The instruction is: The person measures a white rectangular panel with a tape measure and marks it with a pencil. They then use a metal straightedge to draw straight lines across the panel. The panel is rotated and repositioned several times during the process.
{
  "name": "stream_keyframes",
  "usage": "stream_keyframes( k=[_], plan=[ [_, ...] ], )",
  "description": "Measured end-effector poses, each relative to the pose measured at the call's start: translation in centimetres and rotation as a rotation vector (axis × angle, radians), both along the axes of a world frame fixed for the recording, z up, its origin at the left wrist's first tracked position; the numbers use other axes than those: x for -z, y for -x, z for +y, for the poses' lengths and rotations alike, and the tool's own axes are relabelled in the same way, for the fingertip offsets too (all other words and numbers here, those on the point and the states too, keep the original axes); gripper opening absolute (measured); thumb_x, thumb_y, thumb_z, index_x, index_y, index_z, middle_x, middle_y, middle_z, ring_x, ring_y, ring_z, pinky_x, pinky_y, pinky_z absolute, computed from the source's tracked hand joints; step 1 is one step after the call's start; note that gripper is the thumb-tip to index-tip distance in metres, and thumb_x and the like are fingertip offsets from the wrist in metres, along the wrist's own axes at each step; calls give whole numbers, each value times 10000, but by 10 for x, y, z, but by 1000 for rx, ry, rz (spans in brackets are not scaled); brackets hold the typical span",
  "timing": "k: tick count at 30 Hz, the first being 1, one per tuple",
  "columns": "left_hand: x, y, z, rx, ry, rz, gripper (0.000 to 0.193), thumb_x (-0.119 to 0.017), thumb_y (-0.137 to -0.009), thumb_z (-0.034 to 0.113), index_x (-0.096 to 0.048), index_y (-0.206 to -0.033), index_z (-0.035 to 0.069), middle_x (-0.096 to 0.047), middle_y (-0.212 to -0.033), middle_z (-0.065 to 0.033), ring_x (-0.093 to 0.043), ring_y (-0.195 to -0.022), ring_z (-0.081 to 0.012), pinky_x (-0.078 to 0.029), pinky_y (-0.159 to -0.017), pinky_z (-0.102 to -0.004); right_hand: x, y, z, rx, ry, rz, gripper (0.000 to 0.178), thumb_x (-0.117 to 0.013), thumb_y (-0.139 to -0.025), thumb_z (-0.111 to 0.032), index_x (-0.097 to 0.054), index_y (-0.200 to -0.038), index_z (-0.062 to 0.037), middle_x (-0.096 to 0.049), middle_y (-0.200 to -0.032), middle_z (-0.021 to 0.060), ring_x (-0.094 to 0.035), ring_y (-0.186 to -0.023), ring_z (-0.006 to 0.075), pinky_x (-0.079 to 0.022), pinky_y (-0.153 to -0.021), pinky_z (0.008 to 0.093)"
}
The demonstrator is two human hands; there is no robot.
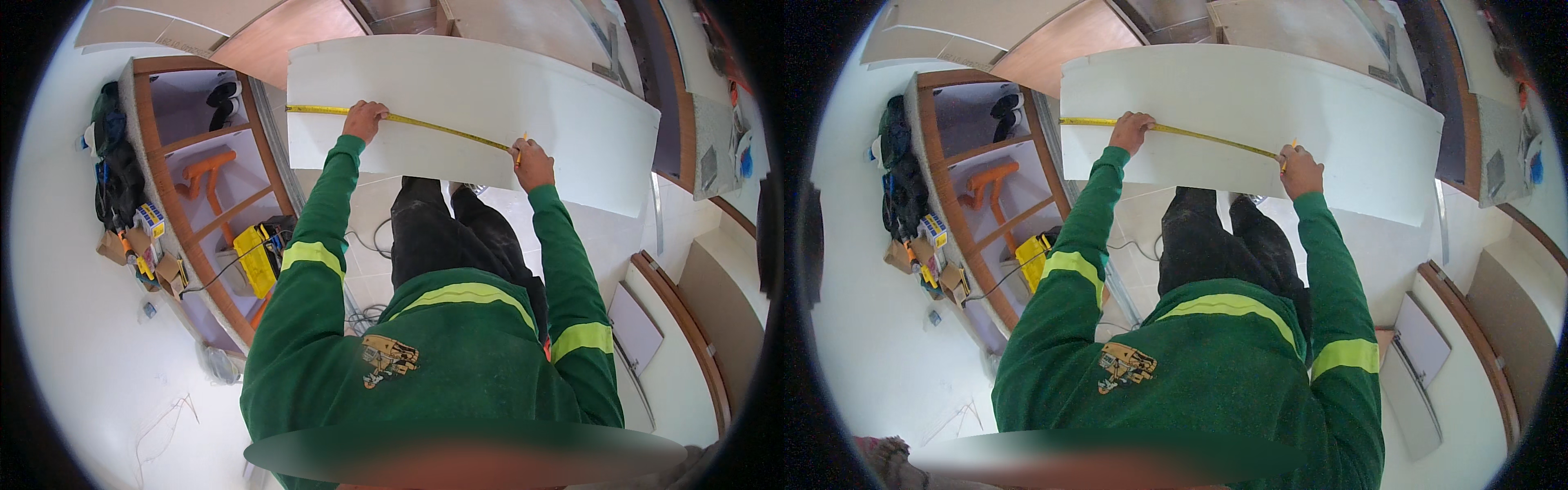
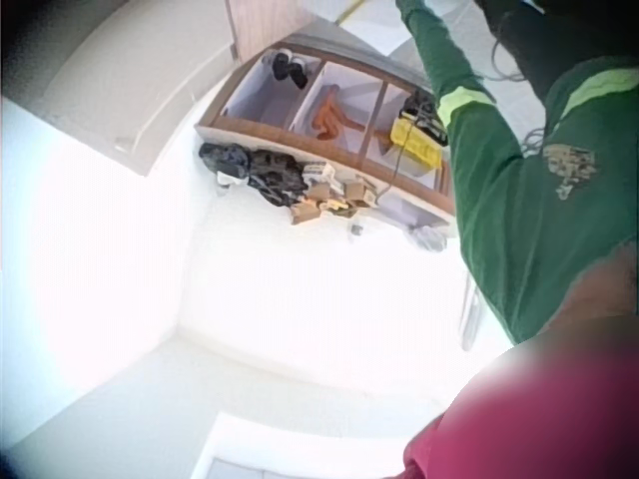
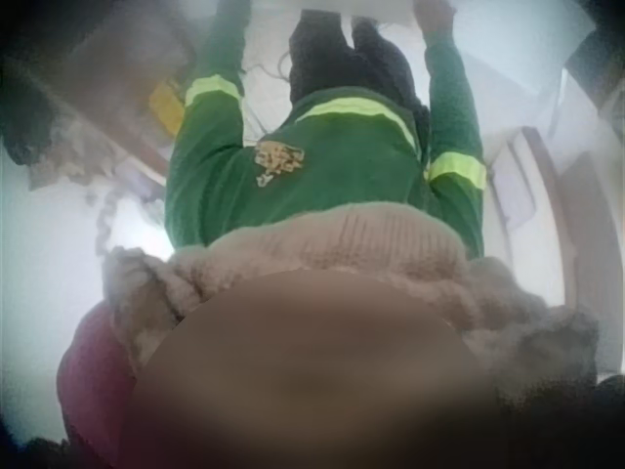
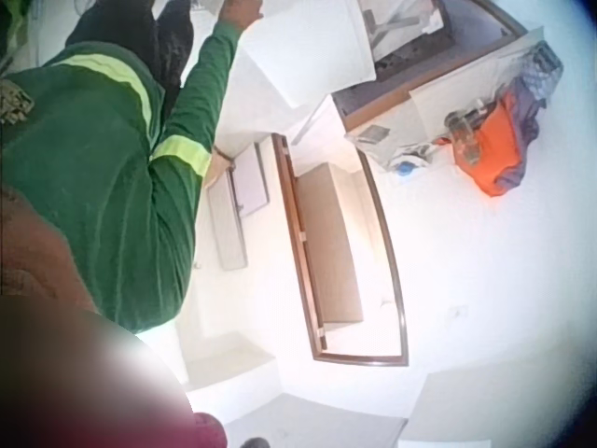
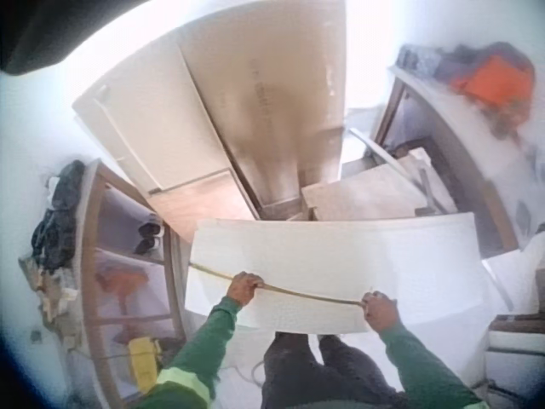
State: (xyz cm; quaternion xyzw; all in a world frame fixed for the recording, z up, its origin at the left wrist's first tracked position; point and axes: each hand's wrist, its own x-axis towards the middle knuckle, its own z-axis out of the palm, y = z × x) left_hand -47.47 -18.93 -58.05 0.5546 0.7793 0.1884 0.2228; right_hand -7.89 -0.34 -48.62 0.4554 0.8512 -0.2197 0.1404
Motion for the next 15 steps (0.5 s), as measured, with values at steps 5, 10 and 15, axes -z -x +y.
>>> stream_keyframes(
  k=[5,10,15],
  plan=[
    [-2,10,4,33,-36,47,170,-604,-897,19,-727,-972,108,-727,-933,-55,-626,-912,-316,-517,-876,-440,-1,13,6,-1,-31,-26,232,-566,-1064,-347,-661,-1074,-135,-683,-1034,104,-691,-994,348,-515,-809,591],
    [3,10,11,11,-17,41,147,-617,-913,43,-731,-970,116,-715,-915,-67,-633,-923,-325,-519,-878,-446,4,15,18,-6,-33,16,216,-578,-1052,-340,-651,-1096,-142,-689,-1059,98,-697,-1009,338,-509,-827,604],
    [1,-5,25,-23,-50,109,195,-668,-900,74,-752,-1061,144,-680,-1085,-61,-600,-1052,-327,-495,-942,-473,21,18,41,10,-30,-4,200,-591,-1044,-329,-642,-1115,-149,-691,-1074,92,-697,-1014,339,-508,-846,604]
  ],
)
